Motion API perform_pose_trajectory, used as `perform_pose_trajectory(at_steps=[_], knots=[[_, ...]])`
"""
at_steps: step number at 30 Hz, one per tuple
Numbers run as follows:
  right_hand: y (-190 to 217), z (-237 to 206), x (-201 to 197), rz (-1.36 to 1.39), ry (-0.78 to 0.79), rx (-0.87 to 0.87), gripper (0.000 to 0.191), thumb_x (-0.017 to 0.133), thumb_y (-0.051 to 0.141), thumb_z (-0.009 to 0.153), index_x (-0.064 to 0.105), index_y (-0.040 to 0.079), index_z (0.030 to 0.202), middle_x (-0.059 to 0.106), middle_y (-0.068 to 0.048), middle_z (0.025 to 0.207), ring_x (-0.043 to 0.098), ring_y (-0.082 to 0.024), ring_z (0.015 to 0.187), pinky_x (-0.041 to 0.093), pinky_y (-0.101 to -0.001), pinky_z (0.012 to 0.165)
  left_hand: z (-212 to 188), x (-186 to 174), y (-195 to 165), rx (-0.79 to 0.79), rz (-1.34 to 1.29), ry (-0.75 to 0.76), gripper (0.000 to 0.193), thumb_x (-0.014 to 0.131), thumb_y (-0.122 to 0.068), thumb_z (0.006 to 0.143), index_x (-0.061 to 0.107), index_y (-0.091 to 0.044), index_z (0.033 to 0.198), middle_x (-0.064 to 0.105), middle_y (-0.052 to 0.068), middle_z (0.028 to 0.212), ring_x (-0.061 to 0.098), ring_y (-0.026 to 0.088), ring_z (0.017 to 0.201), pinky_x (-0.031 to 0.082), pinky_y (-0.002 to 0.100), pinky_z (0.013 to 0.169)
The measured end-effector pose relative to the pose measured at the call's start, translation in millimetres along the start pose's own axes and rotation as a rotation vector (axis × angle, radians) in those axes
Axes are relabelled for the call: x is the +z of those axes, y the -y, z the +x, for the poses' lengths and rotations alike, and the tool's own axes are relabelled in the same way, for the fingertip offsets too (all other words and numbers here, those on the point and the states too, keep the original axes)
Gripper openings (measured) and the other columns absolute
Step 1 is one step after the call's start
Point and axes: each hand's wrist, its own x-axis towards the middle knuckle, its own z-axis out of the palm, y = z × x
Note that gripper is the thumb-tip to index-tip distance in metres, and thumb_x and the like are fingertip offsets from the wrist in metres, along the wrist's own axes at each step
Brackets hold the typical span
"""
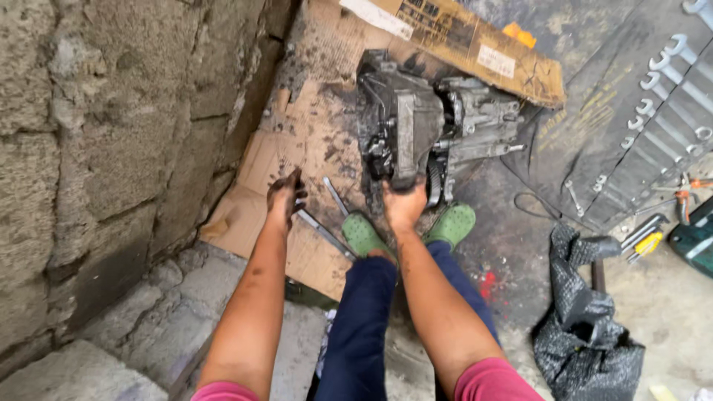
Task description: The person uses a wrench to loosen and remove bolts from a metallic engine casing placed on cardboard. After removing several bolts, the person separates the two halves of the casing, revealing internal gears, and sets the halves aside.
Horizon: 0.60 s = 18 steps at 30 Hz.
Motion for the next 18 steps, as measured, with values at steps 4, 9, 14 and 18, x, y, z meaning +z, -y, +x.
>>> perform_pose_trajectory(at_steps=[4,9,14,18], knots=[[-20.8,6.4,10.5,-0.126,-0.042,-0.036,0.079,0.095,0.027,0.065,0.058,-0.01,0.124,0.068,-0.028,0.116,0.066,-0.041,0.109,0.051,-0.0437,0.098,23.5,7.9,24.6,-0.052,0.019,-0.017,0.038,0.068,-0.049,0.091,0.074,-0.014,0.105,0.07,0.0,0.085,0.065,0.014,0.071,0.05,0.032,0.057],[-47.6,11.9,38.5,-0.125,-0.184,-0.125,0.097,0.095,0.03,0.066,0.049,-0.015,0.139,0.06,-0.034,0.133,0.058,-0.045,0.126,0.044,-0.0439,0.111,90.3,58.0,27.6,-0.01,0.025,0.047,0.039,0.069,-0.047,0.092,0.073,-0.012,0.11,0.069,0.002,0.089,0.062,0.017,0.073,0.049,0.034,0.059],[-77.6,25.8,54.2,0.107,-0.279,-0.15,0.094,0.083,0.025,0.066,0.049,-0.01,0.146,0.063,-0.029,0.136,0.061,-0.039,0.128,0.046,-0.044,0.11,147.3,130.6,18.7,0.001,0.064,0.205,0.044,0.069,-0.049,0.091,0.07,-0.011,0.114,0.068,0.003,0.095,0.061,0.019,0.079,0.049,0.035,0.064],[-114.1,28.7,66.5,-0.041,-0.336,-0.071,0.077,0.094,0.028,0.063,0.06,-0.008,0.123,0.069,-0.026,0.114,0.068,-0.04,0.106,0.054,-0.045,0.096,202.9,187.7,17.4,0.048,0.12,0.323,0.048,0.069,-0.05,0.091,0.068,-0.01,0.117,0.067,0.004,0.1,0.061,0.02,0.084,0.049,0.036,0.069]])
